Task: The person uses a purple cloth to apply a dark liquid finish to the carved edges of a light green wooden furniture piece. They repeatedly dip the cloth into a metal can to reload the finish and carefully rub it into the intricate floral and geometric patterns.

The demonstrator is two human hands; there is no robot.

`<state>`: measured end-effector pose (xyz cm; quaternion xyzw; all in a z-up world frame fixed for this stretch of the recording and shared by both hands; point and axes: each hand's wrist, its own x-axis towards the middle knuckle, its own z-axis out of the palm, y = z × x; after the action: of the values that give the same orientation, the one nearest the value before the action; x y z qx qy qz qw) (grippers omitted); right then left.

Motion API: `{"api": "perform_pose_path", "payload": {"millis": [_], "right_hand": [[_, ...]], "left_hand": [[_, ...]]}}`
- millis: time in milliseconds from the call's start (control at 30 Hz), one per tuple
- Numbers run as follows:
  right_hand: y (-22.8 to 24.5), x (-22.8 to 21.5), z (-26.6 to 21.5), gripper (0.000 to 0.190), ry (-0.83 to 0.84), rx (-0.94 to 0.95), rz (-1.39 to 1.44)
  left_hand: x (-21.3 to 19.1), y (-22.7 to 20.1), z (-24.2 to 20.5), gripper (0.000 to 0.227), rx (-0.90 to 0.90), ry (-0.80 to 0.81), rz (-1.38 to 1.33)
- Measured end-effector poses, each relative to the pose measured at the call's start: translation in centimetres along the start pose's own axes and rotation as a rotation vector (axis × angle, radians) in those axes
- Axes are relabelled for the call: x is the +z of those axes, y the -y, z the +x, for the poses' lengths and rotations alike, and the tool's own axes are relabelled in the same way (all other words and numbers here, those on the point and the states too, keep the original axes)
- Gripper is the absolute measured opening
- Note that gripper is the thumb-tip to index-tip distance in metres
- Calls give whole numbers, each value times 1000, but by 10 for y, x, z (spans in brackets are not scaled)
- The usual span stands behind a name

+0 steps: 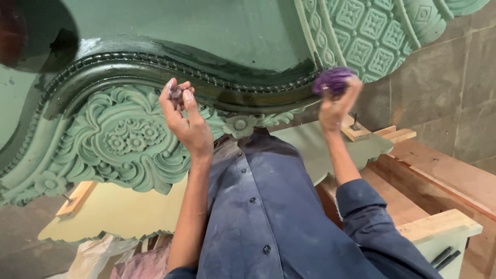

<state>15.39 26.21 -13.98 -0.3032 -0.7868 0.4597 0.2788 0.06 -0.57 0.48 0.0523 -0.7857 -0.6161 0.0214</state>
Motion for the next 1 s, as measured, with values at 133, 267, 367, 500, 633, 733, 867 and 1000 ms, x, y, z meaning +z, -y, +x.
{"api": "perform_pose_path", "payload": {"millis": [133,267,367,500,633,733,867,1000], "right_hand": [[5,4,-19,54,-44,-36,-38],[19,18,-55,57,128,-109,-20],[16,17,-67,60,365,-205,-17],[-3,-4,-34,58,397,-288,-111],[-17,-46,17,58,149,-249,-368],[-9,-51,19,54,31,-239,-352],[6,-37,-1,54,237,-416,-325],[2,-43,15,54,280,-361,-492]], "left_hand": [[-1,0,3,32,4,3,1],[4,-2,6,32,25,45,8],[12,-1,5,33,-3,75,31],[20,-1,4,33,16,130,4],[15,-1,3,33,31,127,11],[14,-2,5,32,26,104,-5],[15,-3,6,33,23,104,8],[20,-2,6,33,24,107,0]]}}
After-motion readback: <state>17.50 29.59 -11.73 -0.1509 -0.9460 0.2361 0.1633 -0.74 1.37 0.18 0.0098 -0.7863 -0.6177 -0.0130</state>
